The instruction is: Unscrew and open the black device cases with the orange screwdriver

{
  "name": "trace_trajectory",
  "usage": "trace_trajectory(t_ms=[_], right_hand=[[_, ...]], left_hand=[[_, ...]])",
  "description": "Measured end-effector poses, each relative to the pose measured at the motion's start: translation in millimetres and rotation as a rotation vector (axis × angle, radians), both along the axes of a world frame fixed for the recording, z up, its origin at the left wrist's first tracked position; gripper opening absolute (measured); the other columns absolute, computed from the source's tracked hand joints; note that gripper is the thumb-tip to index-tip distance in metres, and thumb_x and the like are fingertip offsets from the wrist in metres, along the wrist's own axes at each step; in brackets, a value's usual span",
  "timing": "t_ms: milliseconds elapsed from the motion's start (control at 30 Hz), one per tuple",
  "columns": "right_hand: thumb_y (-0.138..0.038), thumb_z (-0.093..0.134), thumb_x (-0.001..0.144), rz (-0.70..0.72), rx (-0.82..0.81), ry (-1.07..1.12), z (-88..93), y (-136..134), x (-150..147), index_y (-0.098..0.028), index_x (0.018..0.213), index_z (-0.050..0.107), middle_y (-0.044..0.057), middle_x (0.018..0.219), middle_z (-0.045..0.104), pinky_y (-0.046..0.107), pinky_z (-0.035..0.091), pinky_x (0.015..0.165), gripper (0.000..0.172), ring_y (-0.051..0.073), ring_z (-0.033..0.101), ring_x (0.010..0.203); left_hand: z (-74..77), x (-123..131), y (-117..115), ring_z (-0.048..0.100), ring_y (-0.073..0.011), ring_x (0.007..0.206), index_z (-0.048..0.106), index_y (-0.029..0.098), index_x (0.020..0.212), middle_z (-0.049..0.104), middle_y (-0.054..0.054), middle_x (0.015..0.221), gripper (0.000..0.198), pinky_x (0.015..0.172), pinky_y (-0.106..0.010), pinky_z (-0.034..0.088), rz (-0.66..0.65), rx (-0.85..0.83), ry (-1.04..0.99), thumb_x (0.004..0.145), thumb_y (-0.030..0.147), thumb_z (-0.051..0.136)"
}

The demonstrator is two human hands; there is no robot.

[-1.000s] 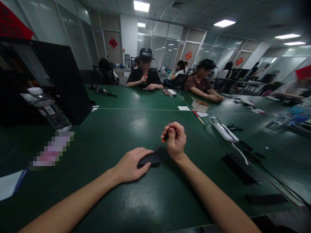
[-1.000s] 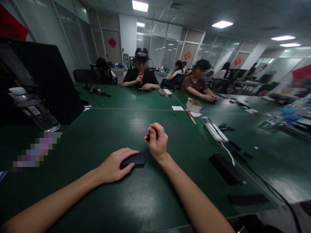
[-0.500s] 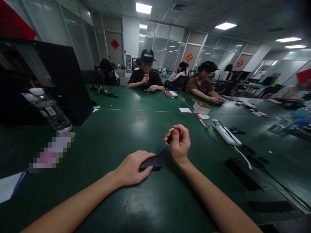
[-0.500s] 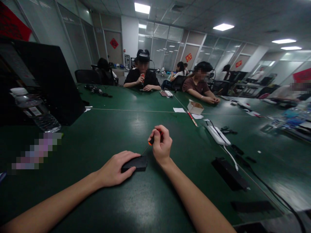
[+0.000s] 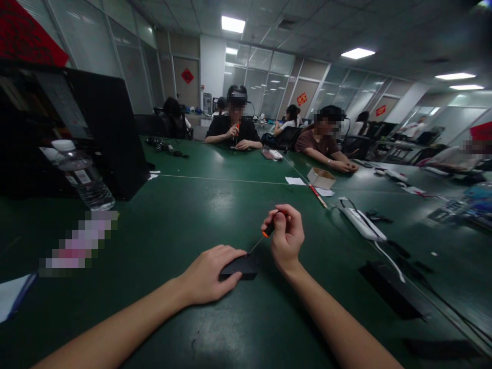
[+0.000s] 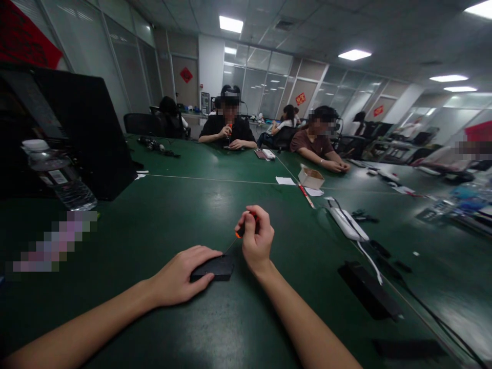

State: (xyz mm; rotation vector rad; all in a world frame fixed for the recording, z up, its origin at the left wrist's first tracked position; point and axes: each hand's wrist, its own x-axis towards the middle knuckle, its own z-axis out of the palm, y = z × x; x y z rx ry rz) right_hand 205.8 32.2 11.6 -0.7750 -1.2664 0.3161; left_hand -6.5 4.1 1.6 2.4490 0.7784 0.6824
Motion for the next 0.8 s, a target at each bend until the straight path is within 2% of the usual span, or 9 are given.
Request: trace_trajectory(t_ms=[433, 800], right_hand=[[-0.039, 0.055, 0.101, 0.05, -0.107, 0.112, 2.1, 3.8, -2.8, -0.024, 0.114, 0.057, -0.005, 0.077, 0.059, 0.02, 0.05, 0.052, 0.019, 0.008, 0.061, 0.058], [-0.04, 0.055, 0.101, 0.071, -0.092, 0.162, 4.8, 2.1, -5.6, -0.025, 0.113, 0.058, -0.005, 0.078, 0.059, 0.019, 0.05, 0.053, 0.019, 0.007, 0.06, 0.058]], left_hand=[[2.8, 0.5, -0.6, 0.066, -0.0253, 0.107, 0.058, 0.023, 0.135, 0.069, -0.009, 0.12, 0.043, 0.097, -0.041, 0.053, 0.013, -0.021, 0.007, 0.092, 0.025, 0.06], [5.3, -0.3, 0.4, 0.064, -0.0249, 0.109, 0.058, 0.022, 0.137, 0.069, -0.009, 0.122, 0.045, 0.099, -0.041, 0.052, -0.006, -0.041, 0.014, 0.093, 0.026, 0.06]])
